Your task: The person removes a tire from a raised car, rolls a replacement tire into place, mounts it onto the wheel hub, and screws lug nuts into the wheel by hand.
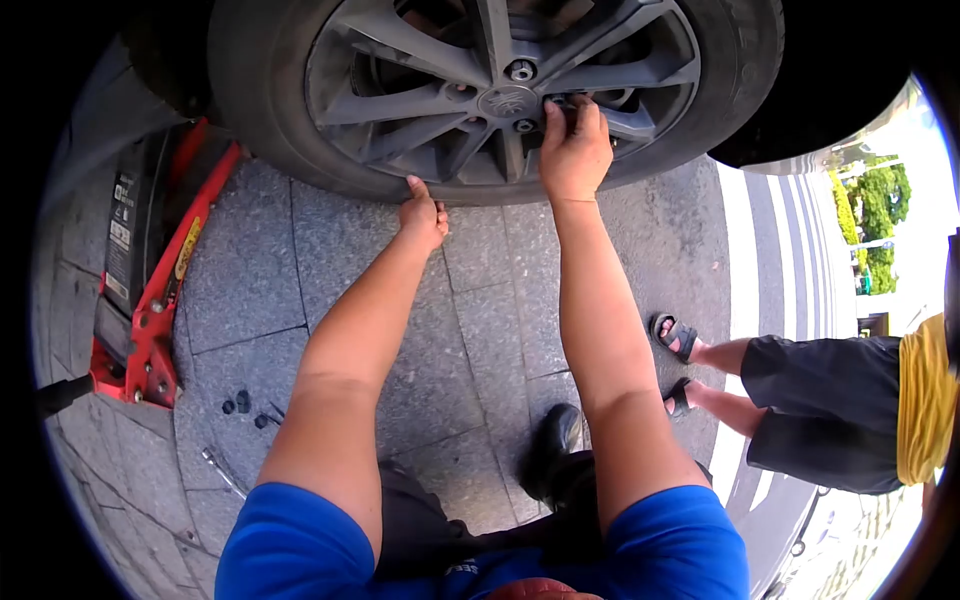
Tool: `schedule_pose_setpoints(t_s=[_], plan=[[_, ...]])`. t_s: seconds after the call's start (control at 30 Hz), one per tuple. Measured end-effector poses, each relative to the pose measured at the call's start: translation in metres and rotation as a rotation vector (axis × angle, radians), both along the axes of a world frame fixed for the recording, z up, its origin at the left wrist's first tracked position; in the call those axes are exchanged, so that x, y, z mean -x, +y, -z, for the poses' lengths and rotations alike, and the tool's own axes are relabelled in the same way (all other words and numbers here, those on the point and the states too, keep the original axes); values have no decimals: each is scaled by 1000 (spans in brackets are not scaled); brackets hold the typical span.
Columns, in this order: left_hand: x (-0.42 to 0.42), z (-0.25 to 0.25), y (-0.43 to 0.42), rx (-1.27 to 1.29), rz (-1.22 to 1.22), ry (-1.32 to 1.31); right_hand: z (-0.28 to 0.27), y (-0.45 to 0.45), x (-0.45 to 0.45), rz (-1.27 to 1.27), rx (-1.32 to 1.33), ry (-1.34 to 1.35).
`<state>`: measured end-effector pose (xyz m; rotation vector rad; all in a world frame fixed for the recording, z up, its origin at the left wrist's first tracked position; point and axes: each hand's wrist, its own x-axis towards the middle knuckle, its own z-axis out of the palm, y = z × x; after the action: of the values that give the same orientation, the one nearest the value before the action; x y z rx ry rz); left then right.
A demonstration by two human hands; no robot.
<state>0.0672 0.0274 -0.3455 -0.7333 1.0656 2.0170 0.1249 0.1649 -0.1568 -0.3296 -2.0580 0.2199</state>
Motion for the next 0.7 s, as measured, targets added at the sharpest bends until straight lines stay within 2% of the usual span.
schedule_pose_setpoints(t_s=[0.1,0.2,0.23,0.27,0.47,0.57,0.63,0.7], plan=[[0,3,-4,-17,23,-3,-1,2,1,67,43,-126],[4,4,-2,21,30,15,5,-1,0,-103,108,49],[6,7,-4,26,49,13,6,1,-1,-87,-30,-15],[5,10,-4,37,66,8,9,4,1,-91,-43,-17],[3,4,-5,59,46,25,13,6,9,-152,-22,78],[0,0,-7,77,38,18,11,3,6,-20,93,13],[2,-3,-7,84,29,17,11,0,5,-121,164,97],[1,-5,-7,107,36,21,11,3,4,-115,93,60]])
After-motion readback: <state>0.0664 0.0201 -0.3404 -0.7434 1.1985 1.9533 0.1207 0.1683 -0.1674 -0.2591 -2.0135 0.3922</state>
